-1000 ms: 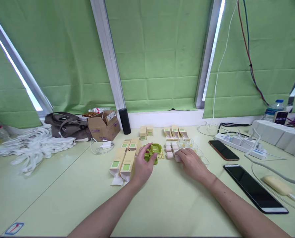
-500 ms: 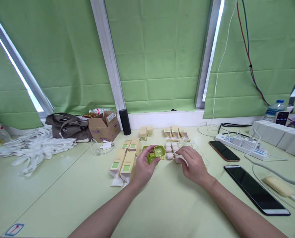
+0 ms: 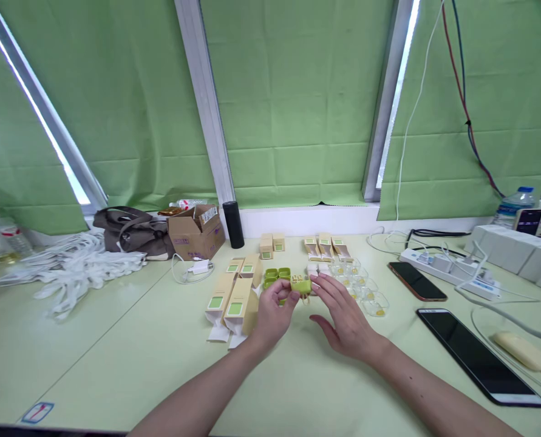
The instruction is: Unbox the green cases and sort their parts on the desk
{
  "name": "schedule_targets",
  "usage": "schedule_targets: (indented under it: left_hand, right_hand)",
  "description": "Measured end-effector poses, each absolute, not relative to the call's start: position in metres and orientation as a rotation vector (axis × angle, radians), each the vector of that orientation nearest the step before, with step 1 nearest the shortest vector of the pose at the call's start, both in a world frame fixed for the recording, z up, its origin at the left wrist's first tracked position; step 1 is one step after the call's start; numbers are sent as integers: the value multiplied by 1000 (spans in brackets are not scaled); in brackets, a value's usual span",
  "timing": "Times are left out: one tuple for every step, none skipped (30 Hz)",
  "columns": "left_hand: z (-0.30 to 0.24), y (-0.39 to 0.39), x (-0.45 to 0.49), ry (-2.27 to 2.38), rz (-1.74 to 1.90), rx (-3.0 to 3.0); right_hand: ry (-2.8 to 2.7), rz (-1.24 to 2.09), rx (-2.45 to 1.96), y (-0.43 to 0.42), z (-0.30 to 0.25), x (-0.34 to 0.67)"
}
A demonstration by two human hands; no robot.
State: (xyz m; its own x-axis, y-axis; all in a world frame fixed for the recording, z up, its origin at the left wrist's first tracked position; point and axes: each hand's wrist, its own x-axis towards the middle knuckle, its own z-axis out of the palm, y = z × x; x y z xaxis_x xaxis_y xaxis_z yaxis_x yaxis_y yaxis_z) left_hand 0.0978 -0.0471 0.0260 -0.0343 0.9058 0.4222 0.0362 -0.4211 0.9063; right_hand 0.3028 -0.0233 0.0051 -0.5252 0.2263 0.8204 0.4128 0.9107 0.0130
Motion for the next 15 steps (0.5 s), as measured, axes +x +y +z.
schedule_targets:
  left_hand:
    - [26,-48,99,1037,1531,1547]
    - [27,-48,99,1053,1510,1572]
    - [26,-49,100,1070,1485,1598]
    - [26,-49,102,1090,1457,1618]
    - [26,-49,103,1107,1431,1624]
    - [25,-50,105,1118,1412,1616]
    - [24,-51,106,1121,1399,1599]
    - [24,-52,108,1116,1385,1579]
    - [23,-53,110,1103,1365,1563]
    - [22,-54,111,1086,1344,1555]
    - [22,-55,112,1063,1324,1556]
    - [22,-56,113,1039,1308,1561]
    - [22,-56,113,1017,1296,1569]
    - [22,-57,113,996,1286,1580]
    - [21,-57,113,977,1271,1589]
  right_hand:
    - [-2143,-247,-453,-24,4,302]
    - [-2141,-236,-452,-24,4,301]
    - [-2137,-226,-451,-25,3,300]
    - [-2136,-215,-449,-26,3,299]
    - [-2139,-203,-448,-26,3,298]
    - [-2144,-188,-448,-27,3,298]
    - [-2148,-173,-448,-27,3,297]
    - [-2150,-155,-450,-28,3,297]
    - [-2148,-137,-452,-28,3,296]
    - [-2141,-118,-456,-28,2,296]
    - [-2130,-100,-461,-28,2,297]
    - [-2118,-83,-465,-28,2,297]
    - [-2107,-67,-470,-27,1,297]
    - [-2098,-50,-474,-26,1,297]
    - [-2091,-31,-476,-26,1,297]
